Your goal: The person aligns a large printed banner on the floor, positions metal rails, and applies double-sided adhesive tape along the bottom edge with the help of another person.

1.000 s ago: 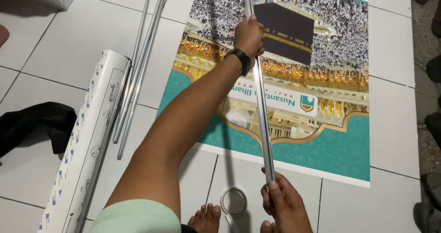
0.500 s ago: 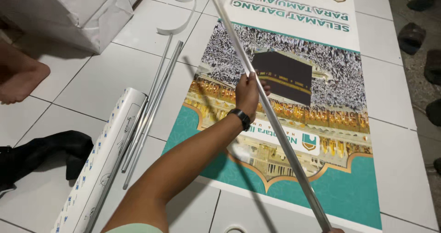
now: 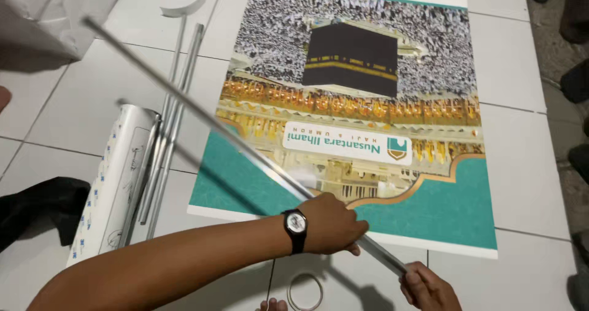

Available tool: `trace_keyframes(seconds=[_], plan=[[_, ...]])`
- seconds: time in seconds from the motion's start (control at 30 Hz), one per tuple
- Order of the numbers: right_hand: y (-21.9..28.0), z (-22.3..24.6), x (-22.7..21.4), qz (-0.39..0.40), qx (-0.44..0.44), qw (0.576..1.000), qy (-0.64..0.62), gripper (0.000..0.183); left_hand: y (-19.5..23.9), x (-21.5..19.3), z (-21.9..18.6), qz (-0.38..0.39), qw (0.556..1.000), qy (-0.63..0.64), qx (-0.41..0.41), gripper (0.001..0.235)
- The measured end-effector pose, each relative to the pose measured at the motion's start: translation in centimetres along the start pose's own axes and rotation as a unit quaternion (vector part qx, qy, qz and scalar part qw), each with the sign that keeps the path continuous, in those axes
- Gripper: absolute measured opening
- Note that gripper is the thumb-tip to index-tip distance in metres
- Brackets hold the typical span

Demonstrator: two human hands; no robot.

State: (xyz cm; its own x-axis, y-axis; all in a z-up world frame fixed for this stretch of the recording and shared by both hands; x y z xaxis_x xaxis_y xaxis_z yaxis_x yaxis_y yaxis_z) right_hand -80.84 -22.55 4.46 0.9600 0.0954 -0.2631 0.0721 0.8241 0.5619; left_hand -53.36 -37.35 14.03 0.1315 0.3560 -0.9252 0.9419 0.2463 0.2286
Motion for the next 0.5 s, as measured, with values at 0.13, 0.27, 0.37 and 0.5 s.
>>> trace_keyframes(seconds=[0.13,0.27,0.37,0.5], plan=[[2.0,2.2,1.0,0.017,-0.046,0.998,0.030,0.043,2.3,-1.1,-1.7,0.085,0.992,0.093,-0.007,0.047],[3.8,2.0,1.8,0.115,0.057,0.976,0.178,0.039,6.0,-0.5,-5.1,0.144,0.957,0.251,-0.030,0.057],[3.0,-1.8,3.0,0.220,0.155,0.917,0.295,0.028,8.3,1.0,-6.4,0.196,0.922,0.329,-0.056,0.054],[4.7,5.2,5.4,0.327,0.259,0.806,0.420,0.038,9.3,-1.5,-7.2,0.352,0.704,0.478,-0.389,0.052]])
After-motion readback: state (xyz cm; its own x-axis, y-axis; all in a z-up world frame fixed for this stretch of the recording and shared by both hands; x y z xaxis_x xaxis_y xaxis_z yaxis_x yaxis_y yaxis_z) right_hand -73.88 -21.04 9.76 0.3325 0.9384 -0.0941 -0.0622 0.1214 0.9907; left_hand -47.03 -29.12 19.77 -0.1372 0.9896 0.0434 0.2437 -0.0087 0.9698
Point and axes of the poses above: each hand's wrist, its own y-axis away from the middle knuckle, its own x-axis out of the palm, z = x × y, the point moved 1 cm from there along -y, towards the middle knuckle, and after that the axes turned 9 degrees about x, right-handed, at the moved point
